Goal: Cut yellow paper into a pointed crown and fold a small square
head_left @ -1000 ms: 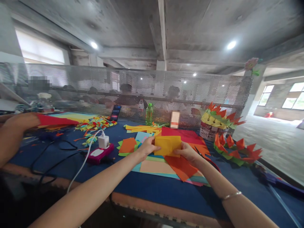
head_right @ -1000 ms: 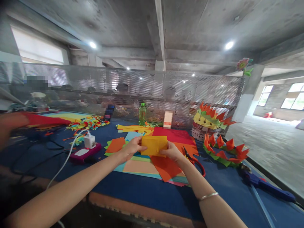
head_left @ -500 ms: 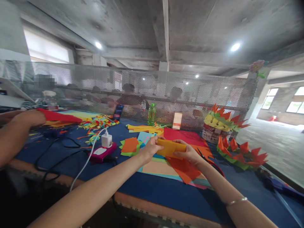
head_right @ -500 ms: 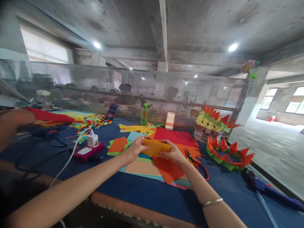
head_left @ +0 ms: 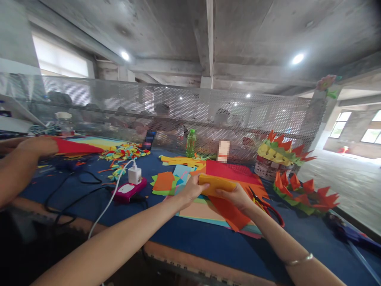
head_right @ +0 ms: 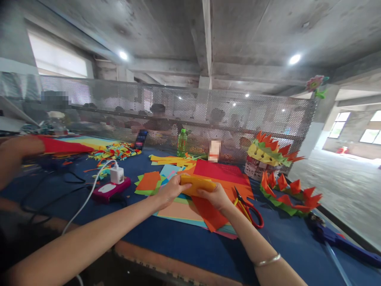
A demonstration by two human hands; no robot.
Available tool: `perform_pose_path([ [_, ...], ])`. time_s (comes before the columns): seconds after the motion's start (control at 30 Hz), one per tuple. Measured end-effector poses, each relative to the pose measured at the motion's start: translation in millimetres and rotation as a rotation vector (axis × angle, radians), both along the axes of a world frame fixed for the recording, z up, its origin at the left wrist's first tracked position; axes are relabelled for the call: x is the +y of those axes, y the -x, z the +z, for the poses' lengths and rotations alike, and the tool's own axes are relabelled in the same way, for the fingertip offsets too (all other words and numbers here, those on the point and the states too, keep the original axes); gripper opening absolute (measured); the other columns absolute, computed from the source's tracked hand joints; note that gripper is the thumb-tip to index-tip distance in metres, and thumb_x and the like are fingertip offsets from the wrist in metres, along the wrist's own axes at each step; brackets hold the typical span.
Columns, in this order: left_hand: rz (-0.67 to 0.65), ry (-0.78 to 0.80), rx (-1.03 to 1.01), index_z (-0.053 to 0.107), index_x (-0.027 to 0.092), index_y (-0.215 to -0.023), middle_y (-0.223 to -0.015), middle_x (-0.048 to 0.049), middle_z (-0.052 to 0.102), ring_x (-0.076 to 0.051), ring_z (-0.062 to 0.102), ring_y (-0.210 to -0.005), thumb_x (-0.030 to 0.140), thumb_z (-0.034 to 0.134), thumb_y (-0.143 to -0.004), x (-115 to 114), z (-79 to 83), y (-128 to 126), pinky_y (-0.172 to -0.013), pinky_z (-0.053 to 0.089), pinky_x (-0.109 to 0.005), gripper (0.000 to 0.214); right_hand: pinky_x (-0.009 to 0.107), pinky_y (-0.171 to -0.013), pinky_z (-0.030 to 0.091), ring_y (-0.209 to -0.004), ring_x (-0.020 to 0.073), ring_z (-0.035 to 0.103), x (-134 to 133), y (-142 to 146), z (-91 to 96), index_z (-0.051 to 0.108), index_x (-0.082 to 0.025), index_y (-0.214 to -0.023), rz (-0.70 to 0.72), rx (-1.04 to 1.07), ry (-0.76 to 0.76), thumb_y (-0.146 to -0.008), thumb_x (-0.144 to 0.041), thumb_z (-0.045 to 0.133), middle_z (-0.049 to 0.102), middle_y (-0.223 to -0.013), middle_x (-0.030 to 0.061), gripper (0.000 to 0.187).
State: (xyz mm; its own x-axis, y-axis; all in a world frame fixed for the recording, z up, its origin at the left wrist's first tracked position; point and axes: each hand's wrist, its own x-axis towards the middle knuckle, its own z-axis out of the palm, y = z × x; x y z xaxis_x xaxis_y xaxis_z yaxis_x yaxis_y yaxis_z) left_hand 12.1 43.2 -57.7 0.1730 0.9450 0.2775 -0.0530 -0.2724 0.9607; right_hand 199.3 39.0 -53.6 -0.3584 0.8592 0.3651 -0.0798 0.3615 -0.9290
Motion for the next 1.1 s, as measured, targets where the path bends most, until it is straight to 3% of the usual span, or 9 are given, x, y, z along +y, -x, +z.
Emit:
perform_pose_path([
  [0.27, 0.109, -0.053, 0.093, 0.059, 0.017, -0.094, -0.092, -0.0048, 0.067, -0.022, 0.061, -0.09, 0.012, 0.062, -0.065, 1, 1.4, 3, -0.078, 0.044, -0.028, 0.029, 0.046, -0.097, 0.051, -0.102, 0.0276, 0.069, 8, -4, -7.2, 0.075, -0.022, -0.107, 0.107, -0.058, -0.051, -0.067, -0.041, 0.083, 0.074, -0.111, 0.0069, 0.044],
  [0.63, 0.073, -0.093, 0.118, 0.061, 0.015, -0.092, -0.095, -0.0066, 0.068, -0.021, 0.061, -0.092, 0.007, 0.053, -0.071, 1, 0.9, 0, -0.08, 0.044, -0.027, 0.024, 0.043, -0.089, 0.054, -0.09, 0.0262, 0.072, 1, 0, -4.2, 0.076, -0.019, -0.096, -0.089, -0.069, 0.029, -0.063, -0.043, 0.082, 0.077, -0.098, 0.006, 0.041],
  [0.8, 0.048, -0.029, 0.088, 0.065, 0.013, -0.098, -0.097, -0.0075, 0.07, -0.02, 0.063, -0.091, 0.006, 0.053, -0.073, 2, -1.7, -2, -0.079, 0.044, -0.027, 0.028, 0.042, -0.087, 0.055, -0.088, 0.0258, 0.071, 3, 0, -6.8, 0.075, -0.017, -0.093, -0.083, -0.112, 0.013, -0.067, -0.043, 0.079, 0.077, -0.096, 0.0072, 0.038],
  [0.9, 0.069, 0.019, 0.068, 0.066, 0.012, -0.095, -0.092, -0.0079, 0.071, -0.02, 0.063, -0.084, 0.008, 0.056, -0.074, 4, -3.4, -2, -0.074, 0.044, -0.027, 0.025, 0.041, -0.087, 0.054, -0.097, 0.0255, 0.068, 6, -3, -3.9, 0.068, -0.017, -0.116, -0.182, -0.152, -0.148, -0.074, -0.042, 0.073, 0.073, -0.109, 0.0098, 0.049],
  [1.0, 0.076, 0.056, 0.033, 0.068, 0.011, -0.093, -0.086, -0.0067, 0.072, -0.019, 0.064, -0.078, 0.007, 0.057, -0.072, 4, -0.9, -3, -0.071, 0.045, -0.027, 0.024, 0.042, -0.092, 0.051, -0.109, 0.0253, 0.06, 5, -9, 6.8, 0.045, -0.021, -0.141, -0.492, -0.272, -0.498, -0.078, -0.033, 0.069, 0.063, -0.121, 0.0113, 0.069],
  [1.1, 0.041, 0.05, 0.007, 0.07, 0.013, -0.091, -0.082, -0.0042, 0.073, -0.017, 0.064, -0.077, 0.005, 0.055, -0.07, 1, 3.8, -4, -0.072, 0.046, -0.026, 0.027, 0.044, -0.101, 0.044, -0.12, 0.0258, 0.052, -2, -12, 19.0, 0.039, -0.026, -0.146, -0.612, -0.552, -0.792, -0.086, -0.023, 0.06, 0.054, -0.131, 0.011, 0.064],
])
